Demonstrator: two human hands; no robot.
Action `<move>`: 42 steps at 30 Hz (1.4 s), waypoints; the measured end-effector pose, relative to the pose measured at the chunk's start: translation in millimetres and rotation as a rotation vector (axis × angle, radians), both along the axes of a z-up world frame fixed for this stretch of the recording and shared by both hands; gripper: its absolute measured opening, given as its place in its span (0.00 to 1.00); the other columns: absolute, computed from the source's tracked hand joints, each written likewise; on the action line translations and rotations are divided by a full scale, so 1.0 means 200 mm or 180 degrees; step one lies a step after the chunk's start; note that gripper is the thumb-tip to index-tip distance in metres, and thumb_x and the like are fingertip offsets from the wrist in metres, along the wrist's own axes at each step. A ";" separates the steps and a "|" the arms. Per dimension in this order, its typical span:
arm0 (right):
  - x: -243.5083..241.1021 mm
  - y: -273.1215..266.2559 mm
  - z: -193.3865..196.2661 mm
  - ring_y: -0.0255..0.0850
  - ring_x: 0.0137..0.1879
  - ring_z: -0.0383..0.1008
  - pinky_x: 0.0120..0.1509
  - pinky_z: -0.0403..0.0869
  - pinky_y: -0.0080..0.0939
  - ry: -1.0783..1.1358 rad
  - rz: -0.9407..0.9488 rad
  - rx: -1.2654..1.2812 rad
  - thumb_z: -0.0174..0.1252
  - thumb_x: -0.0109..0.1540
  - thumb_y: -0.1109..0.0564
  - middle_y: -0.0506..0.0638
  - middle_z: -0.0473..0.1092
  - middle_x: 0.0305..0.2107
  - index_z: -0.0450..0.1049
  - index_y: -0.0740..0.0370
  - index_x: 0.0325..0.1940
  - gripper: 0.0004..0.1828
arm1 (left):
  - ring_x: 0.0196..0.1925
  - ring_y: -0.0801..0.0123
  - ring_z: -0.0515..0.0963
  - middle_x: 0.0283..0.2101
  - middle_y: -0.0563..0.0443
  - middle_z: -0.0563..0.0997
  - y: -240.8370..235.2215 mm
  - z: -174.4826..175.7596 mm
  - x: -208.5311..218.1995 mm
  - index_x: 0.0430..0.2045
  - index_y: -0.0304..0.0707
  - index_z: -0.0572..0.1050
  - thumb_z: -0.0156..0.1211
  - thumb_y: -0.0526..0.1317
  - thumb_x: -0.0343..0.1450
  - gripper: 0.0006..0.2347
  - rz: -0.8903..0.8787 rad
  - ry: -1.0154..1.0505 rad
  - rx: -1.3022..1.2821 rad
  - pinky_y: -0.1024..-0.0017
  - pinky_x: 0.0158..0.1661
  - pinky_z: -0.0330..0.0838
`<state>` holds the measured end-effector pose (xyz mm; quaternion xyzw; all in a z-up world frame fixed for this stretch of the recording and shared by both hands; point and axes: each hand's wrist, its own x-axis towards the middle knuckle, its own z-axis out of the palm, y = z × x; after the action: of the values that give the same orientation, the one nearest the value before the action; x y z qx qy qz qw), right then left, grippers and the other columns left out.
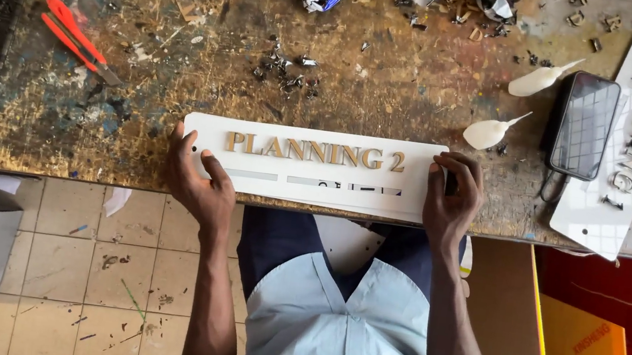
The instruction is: Applying glue to the back of plastic letters and placing them into a sign board template to assemble a sign.
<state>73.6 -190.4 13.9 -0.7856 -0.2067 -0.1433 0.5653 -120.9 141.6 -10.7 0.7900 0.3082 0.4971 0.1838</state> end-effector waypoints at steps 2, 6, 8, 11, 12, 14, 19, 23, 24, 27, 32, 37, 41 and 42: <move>0.00 -0.01 0.01 0.55 0.60 0.82 0.65 0.80 0.53 0.0066 0.0049 0.0109 0.65 0.76 0.64 0.61 0.77 0.51 0.85 0.63 0.54 0.04 | 0.71 0.42 0.80 0.71 0.36 0.80 0.00 -0.01 -0.01 0.62 0.37 0.79 0.57 0.26 0.79 0.16 0.0008 0.0011 0.0012 0.44 0.66 0.70; -0.03 -0.07 0.04 0.55 0.67 0.80 0.72 0.78 0.57 0.0443 0.0255 0.0325 0.68 0.75 0.58 0.66 0.75 0.58 0.82 0.69 0.56 0.10 | 0.71 0.41 0.80 0.71 0.35 0.80 -0.02 0.01 0.00 0.61 0.35 0.79 0.56 0.24 0.78 0.17 0.0018 0.0019 -0.0028 0.44 0.67 0.70; -0.12 -0.09 0.13 0.53 0.64 0.79 0.72 0.78 0.58 0.0465 0.0162 0.0230 0.67 0.76 0.57 0.68 0.73 0.60 0.82 0.68 0.59 0.12 | 0.71 0.41 0.80 0.71 0.36 0.79 -0.04 0.02 -0.01 0.61 0.36 0.79 0.58 0.25 0.78 0.17 0.0120 0.0017 0.0036 0.44 0.67 0.69; -0.13 -0.09 0.16 0.57 0.61 0.80 0.70 0.79 0.60 0.0404 0.0079 0.0018 0.67 0.76 0.55 0.68 0.72 0.61 0.82 0.67 0.61 0.14 | 0.72 0.42 0.79 0.71 0.38 0.78 -0.03 0.02 0.01 0.63 0.37 0.79 0.61 0.27 0.78 0.17 0.0336 0.0096 0.0087 0.45 0.68 0.68; -0.13 -0.10 0.14 0.63 0.62 0.82 0.68 0.80 0.60 0.0380 0.0053 -0.0116 0.68 0.75 0.55 0.67 0.73 0.60 0.82 0.66 0.61 0.13 | 0.73 0.43 0.78 0.72 0.38 0.78 -0.03 0.01 0.01 0.64 0.37 0.79 0.62 0.28 0.78 0.18 0.0418 0.0239 0.0055 0.45 0.68 0.67; -0.10 -0.11 0.18 0.59 0.61 0.81 0.68 0.79 0.59 0.0494 0.0119 -0.0077 0.67 0.76 0.56 0.67 0.74 0.61 0.82 0.66 0.61 0.13 | 0.72 0.40 0.79 0.72 0.35 0.78 -0.04 0.04 0.02 0.65 0.35 0.78 0.60 0.27 0.79 0.18 0.0349 0.0232 -0.0050 0.44 0.67 0.67; -0.03 -0.12 0.15 0.47 0.58 0.80 0.70 0.78 0.55 0.0777 0.0384 0.0092 0.67 0.76 0.55 0.64 0.74 0.61 0.82 0.65 0.62 0.13 | 0.71 0.33 0.78 0.72 0.30 0.77 -0.02 0.01 0.00 0.70 0.32 0.75 0.55 0.25 0.80 0.20 0.0112 -0.0226 -0.0716 0.40 0.70 0.66; -0.01 -0.11 0.12 0.52 0.66 0.79 0.73 0.77 0.56 0.0925 0.0461 0.0319 0.68 0.75 0.56 0.65 0.74 0.60 0.81 0.68 0.63 0.15 | 0.70 0.35 0.79 0.72 0.34 0.77 0.00 0.05 -0.02 0.71 0.36 0.73 0.58 0.30 0.81 0.20 0.0073 -0.0326 -0.1296 0.44 0.69 0.66; -0.01 -0.11 0.11 0.51 0.67 0.77 0.75 0.76 0.57 0.0932 0.0462 0.0308 0.68 0.76 0.56 0.65 0.74 0.60 0.81 0.68 0.64 0.15 | 0.71 0.38 0.79 0.73 0.36 0.77 0.00 0.07 -0.02 0.72 0.39 0.73 0.59 0.30 0.81 0.20 0.0036 -0.0358 -0.1422 0.45 0.69 0.66; -0.04 -0.05 0.15 0.55 0.73 0.77 0.77 0.75 0.54 0.0907 0.0456 0.0451 0.69 0.74 0.55 0.64 0.74 0.60 0.81 0.69 0.63 0.17 | 0.72 0.41 0.78 0.73 0.38 0.77 0.00 0.11 -0.03 0.71 0.38 0.74 0.61 0.32 0.82 0.19 0.0032 -0.0420 -0.1547 0.47 0.70 0.65; -0.01 -0.04 0.12 0.54 0.79 0.73 0.82 0.73 0.52 0.0974 0.0498 0.0836 0.66 0.75 0.58 0.63 0.72 0.65 0.78 0.69 0.65 0.17 | 0.72 0.43 0.79 0.73 0.37 0.78 0.07 0.09 -0.04 0.69 0.37 0.75 0.62 0.31 0.81 0.18 -0.0021 -0.0479 -0.1627 0.49 0.69 0.65; 0.06 -0.01 0.06 0.55 0.81 0.73 0.81 0.76 0.44 0.1100 0.0454 0.1599 0.61 0.76 0.63 0.63 0.70 0.73 0.73 0.69 0.71 0.18 | 0.69 0.57 0.80 0.72 0.43 0.80 0.20 0.04 -0.10 0.67 0.40 0.76 0.65 0.31 0.81 0.17 -0.0028 -0.0457 -0.1645 0.58 0.66 0.66; 0.10 -0.01 -0.03 0.62 0.85 0.64 0.86 0.73 0.55 0.1592 0.0518 0.2072 0.58 0.76 0.65 0.68 0.65 0.77 0.67 0.72 0.78 0.25 | 0.67 0.57 0.81 0.70 0.41 0.82 0.23 0.08 -0.13 0.64 0.39 0.78 0.66 0.30 0.81 0.15 -0.0044 -0.0335 -0.1705 0.58 0.64 0.67; 0.12 -0.01 -0.07 0.65 0.88 0.59 0.86 0.72 0.58 0.1781 0.0581 0.2153 0.57 0.76 0.64 0.70 0.63 0.79 0.64 0.72 0.81 0.28 | 0.66 0.58 0.81 0.69 0.40 0.82 0.23 0.08 -0.14 0.62 0.38 0.79 0.66 0.30 0.81 0.14 -0.0099 -0.0352 -0.1760 0.59 0.63 0.67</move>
<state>98.0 -193.2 -0.3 -0.5437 -0.0558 0.0657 0.8348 -148.0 188.0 5.4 0.6862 0.4094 0.4337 0.4165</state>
